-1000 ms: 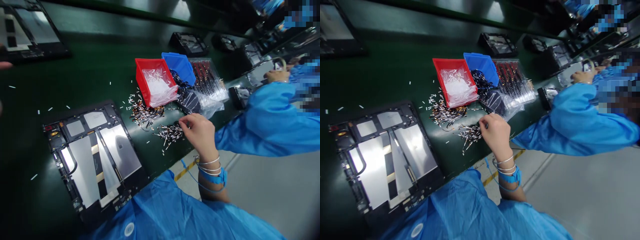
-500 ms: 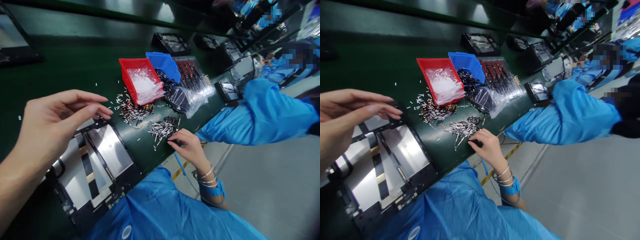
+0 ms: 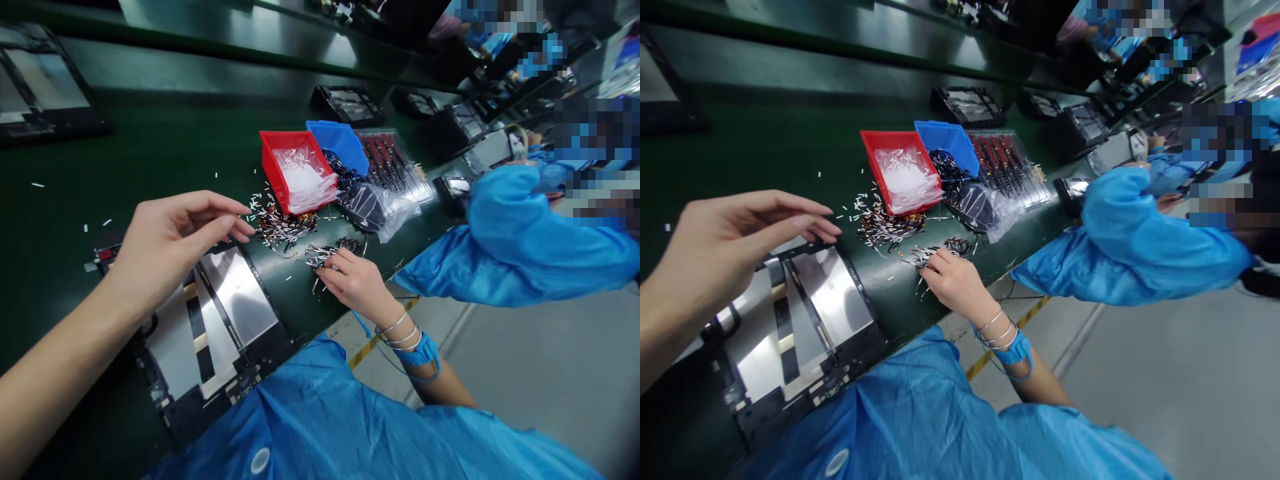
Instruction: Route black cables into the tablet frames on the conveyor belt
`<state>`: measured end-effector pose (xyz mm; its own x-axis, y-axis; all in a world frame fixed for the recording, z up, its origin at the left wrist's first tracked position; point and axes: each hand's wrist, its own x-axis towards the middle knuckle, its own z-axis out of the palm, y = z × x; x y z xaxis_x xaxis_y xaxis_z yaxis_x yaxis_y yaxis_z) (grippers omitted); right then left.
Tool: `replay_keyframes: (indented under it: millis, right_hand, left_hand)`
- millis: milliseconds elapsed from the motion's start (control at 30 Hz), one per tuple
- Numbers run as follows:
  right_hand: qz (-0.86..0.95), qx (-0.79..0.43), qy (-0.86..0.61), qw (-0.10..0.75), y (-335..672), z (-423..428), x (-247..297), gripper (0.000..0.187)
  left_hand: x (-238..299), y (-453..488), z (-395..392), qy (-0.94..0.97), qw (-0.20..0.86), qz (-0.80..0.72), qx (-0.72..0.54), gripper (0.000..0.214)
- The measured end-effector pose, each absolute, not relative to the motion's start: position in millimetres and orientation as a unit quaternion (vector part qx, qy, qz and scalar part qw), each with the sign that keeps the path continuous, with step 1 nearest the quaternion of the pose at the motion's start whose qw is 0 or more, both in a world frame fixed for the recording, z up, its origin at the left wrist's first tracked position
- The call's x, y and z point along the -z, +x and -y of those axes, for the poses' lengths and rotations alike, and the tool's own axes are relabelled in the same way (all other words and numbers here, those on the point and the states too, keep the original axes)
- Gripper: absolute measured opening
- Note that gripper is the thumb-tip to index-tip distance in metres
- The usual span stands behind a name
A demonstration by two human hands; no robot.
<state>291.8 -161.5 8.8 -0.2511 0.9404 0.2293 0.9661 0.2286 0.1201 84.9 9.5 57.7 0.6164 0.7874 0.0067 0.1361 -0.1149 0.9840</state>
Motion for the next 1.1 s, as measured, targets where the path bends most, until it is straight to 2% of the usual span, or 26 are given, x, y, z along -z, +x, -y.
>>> replay_keyframes:
  millis: [167, 433, 567, 633, 700, 900, 1100]
  right_hand:
    - [0.799, 0.127, -0.585, 0.055, 293.8, 155.3, -6.0, 0.024]
    - [0.735, 0.014, -0.638, 0.23, 300.4, 153.3, -4.6, 0.012]
    - [0.641, 0.048, -0.712, 0.283, 314.6, 173.9, -19.4, 0.009]
    - [0.584, 0.083, -0.764, 0.263, 322.7, 187.9, -24.1, 0.01]
    - [0.581, 0.084, -0.783, 0.203, 327.3, 199.7, -24.7, 0.01]
    - [0.681, 0.069, -0.729, 0.029, 319.1, 203.1, -16.6, 0.01]
    - [0.707, 0.081, -0.702, -0.018, 314.8, 190.4, -12.1, 0.023]
  left_hand:
    - [-53.5, 85.6, -10.7, 0.696, 0.589, -0.321, -0.257, 0.009]
    - [-45.1, 83.8, -12.5, 0.725, 0.578, -0.301, -0.223, 0.014]
    - [-43.7, 84.4, -12.2, 0.754, 0.544, -0.308, -0.201, 0.02]
    - [-42.2, 86.2, -9.6, 0.785, 0.519, -0.293, -0.166, 0.024]
    - [-38.6, 89.1, -4.6, 0.824, 0.493, -0.252, -0.122, 0.029]
    - [-24.5, 95.4, 13.1, 0.866, 0.479, -0.136, -0.049, 0.034]
    - [-30.3, 94.3, 12.4, 0.857, 0.488, -0.155, -0.05, 0.036]
